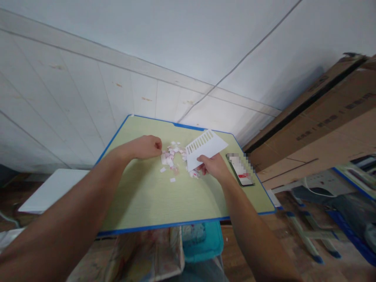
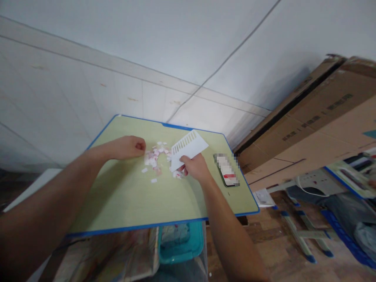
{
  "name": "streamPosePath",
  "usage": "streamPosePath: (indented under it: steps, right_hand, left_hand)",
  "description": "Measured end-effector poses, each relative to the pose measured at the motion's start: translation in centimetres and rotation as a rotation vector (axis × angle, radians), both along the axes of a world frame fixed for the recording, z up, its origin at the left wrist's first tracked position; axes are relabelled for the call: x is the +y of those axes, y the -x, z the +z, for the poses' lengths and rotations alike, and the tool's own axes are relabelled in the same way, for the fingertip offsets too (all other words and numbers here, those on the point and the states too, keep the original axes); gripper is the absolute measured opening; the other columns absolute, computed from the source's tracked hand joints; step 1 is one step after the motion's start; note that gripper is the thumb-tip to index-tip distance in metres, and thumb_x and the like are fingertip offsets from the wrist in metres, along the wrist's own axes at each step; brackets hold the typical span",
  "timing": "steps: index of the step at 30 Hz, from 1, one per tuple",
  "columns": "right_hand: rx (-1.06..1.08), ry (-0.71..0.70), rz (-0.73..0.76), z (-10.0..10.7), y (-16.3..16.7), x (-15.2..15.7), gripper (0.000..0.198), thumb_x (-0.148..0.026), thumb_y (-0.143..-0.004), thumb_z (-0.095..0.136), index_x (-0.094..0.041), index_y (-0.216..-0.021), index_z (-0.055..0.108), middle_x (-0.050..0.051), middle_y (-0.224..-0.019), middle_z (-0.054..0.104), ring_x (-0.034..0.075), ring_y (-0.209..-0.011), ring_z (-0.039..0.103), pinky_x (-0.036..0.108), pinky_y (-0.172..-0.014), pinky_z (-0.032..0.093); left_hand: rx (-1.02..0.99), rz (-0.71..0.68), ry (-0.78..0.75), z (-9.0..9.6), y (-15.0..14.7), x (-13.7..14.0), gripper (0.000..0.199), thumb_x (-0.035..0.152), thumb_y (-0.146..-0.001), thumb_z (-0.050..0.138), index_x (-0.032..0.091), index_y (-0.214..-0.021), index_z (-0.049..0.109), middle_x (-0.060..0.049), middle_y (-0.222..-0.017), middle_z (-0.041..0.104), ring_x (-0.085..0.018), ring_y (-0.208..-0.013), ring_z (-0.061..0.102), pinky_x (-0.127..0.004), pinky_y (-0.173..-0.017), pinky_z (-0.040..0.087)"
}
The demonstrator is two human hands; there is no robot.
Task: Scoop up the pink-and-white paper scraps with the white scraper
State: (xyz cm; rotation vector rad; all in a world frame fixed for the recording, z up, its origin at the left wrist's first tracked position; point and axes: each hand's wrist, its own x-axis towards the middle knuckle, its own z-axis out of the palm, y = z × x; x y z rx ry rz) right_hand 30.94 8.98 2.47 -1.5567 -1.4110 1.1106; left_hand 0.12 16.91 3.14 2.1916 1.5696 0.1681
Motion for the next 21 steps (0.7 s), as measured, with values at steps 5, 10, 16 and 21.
streamPosePath:
  steps: [5, 10, 16, 21]
  right_hand:
    - [0.041, -0.049, -0.010, -0.6, 1.4, -2.6, 0.022, -0.046, -0.084, 0.076, -0.025, -0.076, 0.076, 0.009, -0.069, 0.084, 0.019, -0.049, 0.068, 0.029, -0.049, 0.054]
    - [0.122, -0.085, 0.010, -2.2, 3.6, -5.8, 0.033, -0.059, -0.083, 0.080, -0.026, -0.082, 0.076, 0.008, -0.074, 0.086, 0.021, -0.053, 0.070, 0.033, -0.054, 0.060]
    - [-0.006, -0.076, 0.007, -2.5, 1.0, -7.5, 0.035, -0.059, -0.085, 0.078, -0.028, -0.070, 0.074, 0.008, -0.069, 0.084, 0.021, -0.054, 0.070, 0.036, -0.061, 0.063]
    - [-0.056, -0.065, -0.073, -3.3, -0.5, -11.2, 0.042, -0.063, -0.090, 0.080, -0.030, -0.065, 0.073, 0.007, -0.064, 0.079, 0.024, -0.058, 0.074, 0.039, -0.068, 0.068]
  left_hand:
    - [-0.286, -0.035, -0.008, -0.3, -1.3, -0.3, 0.042, 0.039, -0.079, 0.068, 0.026, -0.111, 0.091, -0.008, -0.114, 0.096, -0.032, -0.105, 0.088, -0.039, -0.097, 0.066]
    - [-0.298, 0.267, -0.260, -1.3, -0.2, 0.7, 0.044, 0.039, -0.090, 0.070, 0.025, -0.124, 0.093, -0.012, -0.117, 0.094, -0.035, -0.109, 0.087, -0.045, -0.102, 0.068]
    - [-0.177, 0.328, -0.349, -3.2, 0.1, 1.6, 0.047, 0.036, -0.100, 0.067, 0.021, -0.136, 0.093, -0.019, -0.144, 0.093, -0.043, -0.139, 0.084, -0.055, -0.123, 0.066]
    - [-0.101, 0.321, -0.373, -4.6, 0.4, 2.3, 0.056, 0.037, -0.098, 0.069, 0.019, -0.146, 0.092, -0.020, -0.160, 0.088, -0.047, -0.159, 0.075, -0.062, -0.138, 0.059]
